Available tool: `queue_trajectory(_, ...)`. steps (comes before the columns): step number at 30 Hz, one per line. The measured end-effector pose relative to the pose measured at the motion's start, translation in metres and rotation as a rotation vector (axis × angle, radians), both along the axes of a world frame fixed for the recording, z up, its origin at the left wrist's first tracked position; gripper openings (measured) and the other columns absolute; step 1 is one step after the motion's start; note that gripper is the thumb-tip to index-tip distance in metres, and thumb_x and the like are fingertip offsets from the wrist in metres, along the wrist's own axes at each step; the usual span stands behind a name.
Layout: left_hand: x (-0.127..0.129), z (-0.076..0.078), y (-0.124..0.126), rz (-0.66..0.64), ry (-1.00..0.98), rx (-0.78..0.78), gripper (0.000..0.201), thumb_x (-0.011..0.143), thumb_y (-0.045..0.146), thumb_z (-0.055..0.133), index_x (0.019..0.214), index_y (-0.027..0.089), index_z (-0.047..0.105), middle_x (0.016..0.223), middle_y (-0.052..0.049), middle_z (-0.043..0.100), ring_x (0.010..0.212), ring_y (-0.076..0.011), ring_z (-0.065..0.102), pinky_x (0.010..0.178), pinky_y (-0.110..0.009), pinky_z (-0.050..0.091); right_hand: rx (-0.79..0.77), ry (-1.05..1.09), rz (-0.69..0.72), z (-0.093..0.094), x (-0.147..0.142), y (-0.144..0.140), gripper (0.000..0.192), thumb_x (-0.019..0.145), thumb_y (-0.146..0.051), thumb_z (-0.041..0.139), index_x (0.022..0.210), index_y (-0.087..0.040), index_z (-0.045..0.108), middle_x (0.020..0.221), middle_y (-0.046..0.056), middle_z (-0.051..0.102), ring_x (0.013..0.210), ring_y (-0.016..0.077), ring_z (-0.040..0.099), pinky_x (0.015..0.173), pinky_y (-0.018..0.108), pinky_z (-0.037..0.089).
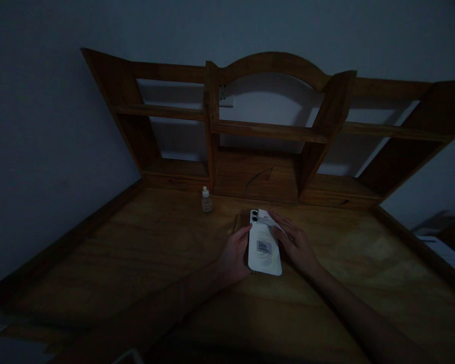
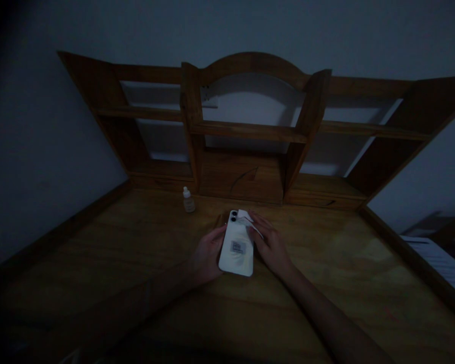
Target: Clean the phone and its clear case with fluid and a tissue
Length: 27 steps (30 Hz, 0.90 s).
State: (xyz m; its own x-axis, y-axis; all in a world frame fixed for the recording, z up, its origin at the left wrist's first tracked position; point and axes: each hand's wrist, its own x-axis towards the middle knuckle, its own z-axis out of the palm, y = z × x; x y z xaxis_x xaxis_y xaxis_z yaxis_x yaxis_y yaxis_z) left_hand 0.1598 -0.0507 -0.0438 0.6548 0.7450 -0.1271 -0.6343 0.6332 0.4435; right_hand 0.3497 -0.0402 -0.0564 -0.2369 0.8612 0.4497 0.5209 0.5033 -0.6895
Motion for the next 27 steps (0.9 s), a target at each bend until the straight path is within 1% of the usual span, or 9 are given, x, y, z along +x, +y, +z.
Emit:
queue_trajectory(4, 0.0019, -0.0043, 0.0024, -0.051, -0.022, -0.015, 0.044, 0.092, 0.043, 0.050, 0.122, 0.013, 0.064, 0.101, -0.012, 0.071, 0.099, -0.0264, 0.065, 0.095, -0.038, 0.043, 0.030, 0.006, -0.001, -0.0005, 0.0012, -0.0003, 0.037, 0.099, -0.039, 0.048, 0.133, -0.032, 0.060, 0.145, 0.002, 0.052, 0.140, 0.0300, 0.041, 0.115, 0.057, 0.035)
queue_trajectory(9, 0.0000, -0.0065, 0.0030, -0.018, 0.029, -0.040, 0.045, 0.090, 0.042, 0.052, 0.122, 0.012, 0.064, 0.103, -0.012, 0.071, 0.100, -0.0270, 0.065, 0.094, -0.038, 0.043, 0.020, -0.018, -0.001, -0.0001, 0.0010, -0.0025, 0.039, 0.099, -0.040, 0.047, 0.135, -0.031, 0.058, 0.142, 0.003, 0.056, 0.136, 0.0305, 0.046, 0.115, 0.058, 0.036)
queue_trajectory(13, -0.0012, -0.0059, 0.0028, -0.009, 0.026, -0.035, 0.045, 0.090, 0.043, 0.052, 0.121, 0.012, 0.064, 0.103, -0.012, 0.071, 0.101, -0.0270, 0.065, 0.094, -0.037, 0.043, 0.024, -0.034, -0.014, -0.0012, -0.0009, -0.0035, 0.040, 0.098, -0.041, 0.049, 0.133, -0.028, 0.060, 0.139, 0.004, 0.058, 0.135, 0.0308, 0.048, 0.115, 0.057, 0.035)
queue_trajectory(19, -0.0010, -0.0019, 0.0033, 0.023, 0.107, -0.084, 0.048, 0.090, 0.045, 0.049, 0.121, 0.011, 0.064, 0.103, -0.014, 0.071, 0.100, -0.0286, 0.066, 0.094, -0.040, 0.043, 0.010, -0.018, -0.023, -0.0024, -0.0027, -0.0055, 0.037, 0.097, -0.040, 0.051, 0.130, -0.028, 0.063, 0.136, 0.004, 0.061, 0.131, 0.0303, 0.053, 0.111, 0.056, 0.042)
queue_trajectory(22, -0.0007, -0.0038, 0.0043, 0.031, 0.085, -0.073, 0.047, 0.090, 0.044, 0.050, 0.121, 0.012, 0.064, 0.103, -0.014, 0.072, 0.099, -0.0277, 0.066, 0.095, -0.039, 0.043, 0.010, -0.017, -0.008, -0.0008, -0.0041, -0.0071, 0.037, 0.097, -0.039, 0.052, 0.130, -0.028, 0.063, 0.137, 0.004, 0.061, 0.129, 0.0287, 0.055, 0.110, 0.053, 0.044)
queue_trajectory(27, -0.0006, -0.0089, 0.0054, 0.025, 0.025, -0.053, 0.045, 0.090, 0.043, 0.050, 0.119, 0.012, 0.065, 0.101, -0.013, 0.072, 0.098, -0.0266, 0.066, 0.096, -0.038, 0.043, 0.039, -0.063, 0.022, 0.0034, -0.0071, -0.0090, 0.036, 0.095, -0.035, 0.055, 0.130, -0.028, 0.063, 0.134, 0.004, 0.063, 0.129, 0.0268, 0.055, 0.112, 0.050, 0.042)
